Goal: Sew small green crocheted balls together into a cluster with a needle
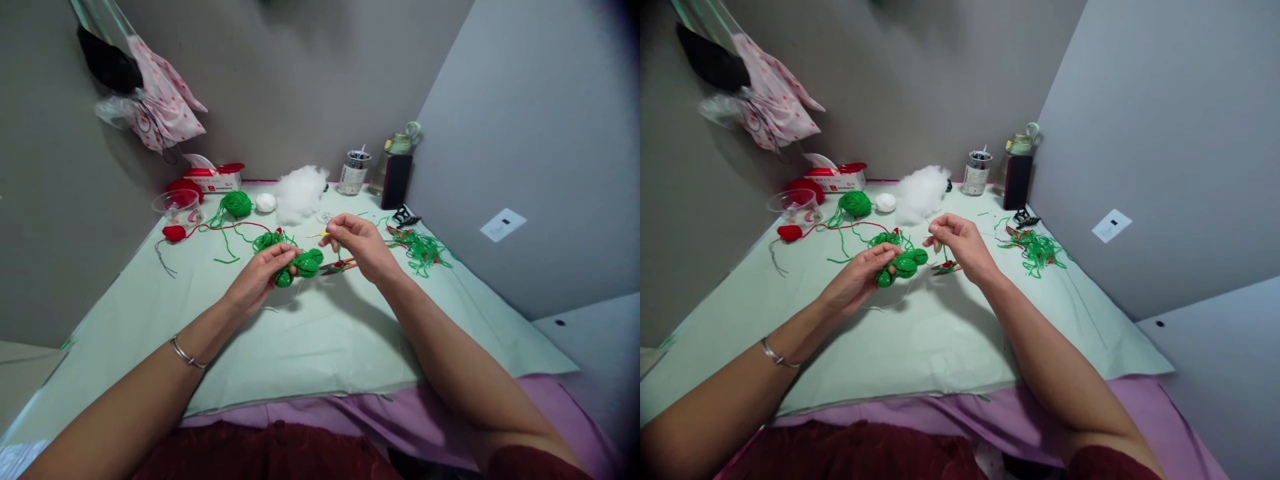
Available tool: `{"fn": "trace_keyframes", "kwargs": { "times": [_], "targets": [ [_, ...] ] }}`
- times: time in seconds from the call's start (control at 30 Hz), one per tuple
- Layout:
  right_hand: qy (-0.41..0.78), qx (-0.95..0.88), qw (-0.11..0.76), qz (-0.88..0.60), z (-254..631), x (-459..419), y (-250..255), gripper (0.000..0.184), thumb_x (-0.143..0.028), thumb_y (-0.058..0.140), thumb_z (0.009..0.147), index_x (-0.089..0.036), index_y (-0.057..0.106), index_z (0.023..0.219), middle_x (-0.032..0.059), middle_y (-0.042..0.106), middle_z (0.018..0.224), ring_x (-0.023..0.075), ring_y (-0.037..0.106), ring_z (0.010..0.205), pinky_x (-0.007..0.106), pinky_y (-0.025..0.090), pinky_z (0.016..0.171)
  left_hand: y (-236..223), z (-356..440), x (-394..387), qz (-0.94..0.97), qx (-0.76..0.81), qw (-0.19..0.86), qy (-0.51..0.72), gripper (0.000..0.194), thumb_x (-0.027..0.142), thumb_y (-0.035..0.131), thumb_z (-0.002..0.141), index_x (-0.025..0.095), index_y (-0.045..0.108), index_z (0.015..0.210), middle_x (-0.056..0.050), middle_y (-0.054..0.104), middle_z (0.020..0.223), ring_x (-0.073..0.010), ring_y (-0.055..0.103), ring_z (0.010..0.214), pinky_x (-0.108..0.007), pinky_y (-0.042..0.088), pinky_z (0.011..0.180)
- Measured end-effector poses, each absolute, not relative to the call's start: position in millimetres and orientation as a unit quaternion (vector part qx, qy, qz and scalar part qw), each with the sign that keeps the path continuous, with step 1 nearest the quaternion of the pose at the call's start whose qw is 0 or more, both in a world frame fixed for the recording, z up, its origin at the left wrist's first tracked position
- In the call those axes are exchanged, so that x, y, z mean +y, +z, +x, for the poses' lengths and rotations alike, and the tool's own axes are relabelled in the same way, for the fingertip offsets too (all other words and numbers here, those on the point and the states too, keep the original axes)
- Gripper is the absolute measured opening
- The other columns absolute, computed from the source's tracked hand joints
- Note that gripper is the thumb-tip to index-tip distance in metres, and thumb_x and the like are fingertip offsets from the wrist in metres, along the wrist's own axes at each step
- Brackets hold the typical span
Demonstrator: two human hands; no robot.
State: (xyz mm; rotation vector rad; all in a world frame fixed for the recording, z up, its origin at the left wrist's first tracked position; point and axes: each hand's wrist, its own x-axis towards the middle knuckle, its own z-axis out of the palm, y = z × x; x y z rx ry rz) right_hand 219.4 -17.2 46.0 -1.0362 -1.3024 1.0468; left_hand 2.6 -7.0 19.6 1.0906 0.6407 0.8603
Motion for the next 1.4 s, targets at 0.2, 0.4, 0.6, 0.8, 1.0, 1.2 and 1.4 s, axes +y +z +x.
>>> {"fn": "trace_keyframes", "kwargs": {
  "times": [0.2, 0.4, 0.6, 0.8, 1.0, 1.2, 1.4],
  "targets": [
    [0.491, -0.565, 0.489, -0.448, 218.2, -19.8, 42.2, 0.035, -0.049, 0.081, 0.077, -0.018, 0.066, 0.081, 0.0010, 0.068, 0.078, 0.0134, 0.063, 0.073, 0.027, 0.046, 0.070, 26.1, -1.5, -5.1, 0.458, 0.290, 0.725, 0.425, 0.026, 0.029, 0.082, 0.077, 0.016, 0.070, 0.096, -0.003, 0.070, 0.088, -0.0113, 0.064, 0.076, -0.020, 0.048, 0.069],
    [0.514, -0.573, 0.467, -0.436, 216.4, -17.6, 34.3, 0.032, -0.047, 0.081, 0.078, -0.018, 0.069, 0.080, -0.0019, 0.060, 0.069, 0.0113, 0.052, 0.067, 0.025, 0.038, 0.063, 25.4, -2.1, -6.3, 0.480, 0.257, 0.726, 0.420, 0.030, 0.020, 0.082, 0.076, 0.017, 0.070, 0.103, -0.003, 0.072, 0.093, -0.0133, 0.067, 0.087, -0.021, 0.050, 0.075],
    [0.545, -0.547, 0.473, -0.424, 211.2, -17.3, 33.1, 0.035, -0.048, 0.083, 0.074, -0.017, 0.067, 0.077, -0.0026, 0.059, 0.066, 0.0110, 0.051, 0.065, 0.025, 0.037, 0.061, 21.2, -3.0, -4.7, 0.503, 0.233, 0.732, 0.397, 0.038, 0.011, 0.077, 0.074, 0.020, 0.072, 0.111, -0.004, 0.071, 0.105, -0.0166, 0.068, 0.099, -0.026, 0.052, 0.086],
    [0.507, -0.536, 0.526, -0.423, 213.3, -15.6, 33.1, 0.032, -0.046, 0.085, 0.073, -0.018, 0.069, 0.078, -0.0015, 0.062, 0.069, 0.0112, 0.051, 0.066, 0.026, 0.040, 0.064, 18.8, -5.0, -2.5, 0.521, 0.204, 0.734, 0.386, 0.041, 0.013, 0.071, 0.077, 0.021, 0.072, 0.118, -0.006, 0.072, 0.117, -0.0196, 0.067, 0.106, -0.032, 0.048, 0.099],
    [0.480, -0.526, 0.567, -0.414, 215.4, -15.3, 35.6, 0.030, -0.044, 0.087, 0.072, -0.019, 0.071, 0.079, -0.0009, 0.064, 0.071, 0.0121, 0.054, 0.068, 0.027, 0.042, 0.067, 15.8, -5.0, 1.1, 0.511, 0.183, 0.756, 0.365, 0.037, 0.021, 0.066, 0.085, 0.018, 0.071, 0.122, -0.010, 0.073, 0.120, -0.0229, 0.068, 0.108, -0.036, 0.047, 0.100],
    [0.478, -0.532, 0.572, -0.402, 216.4, -14.3, 34.4, 0.028, -0.042, 0.086, 0.074, -0.019, 0.072, 0.080, -0.0009, 0.064, 0.073, 0.0112, 0.054, 0.068, 0.026, 0.043, 0.068, 17.5, -5.3, 0.2, 0.500, 0.192, 0.767, 0.353, 0.038, 0.023, 0.068, 0.086, 0.019, 0.070, 0.124, -0.011, 0.072, 0.125, -0.0227, 0.070, 0.106, -0.035, 0.050, 0.096],
    [0.462, -0.538, 0.569, -0.417, 216.5, -15.3, 35.1, 0.029, -0.044, 0.084, 0.076, -0.019, 0.071, 0.081, -0.0005, 0.064, 0.074, 0.0119, 0.054, 0.068, 0.027, 0.045, 0.069, 20.0, -6.3, -1.6, 0.493, 0.205, 0.771, 0.348, 0.037, 0.026, 0.070, 0.086, 0.019, 0.070, 0.122, -0.013, 0.071, 0.126, -0.0235, 0.072, 0.101, -0.035, 0.053, 0.090]
  ]
}}
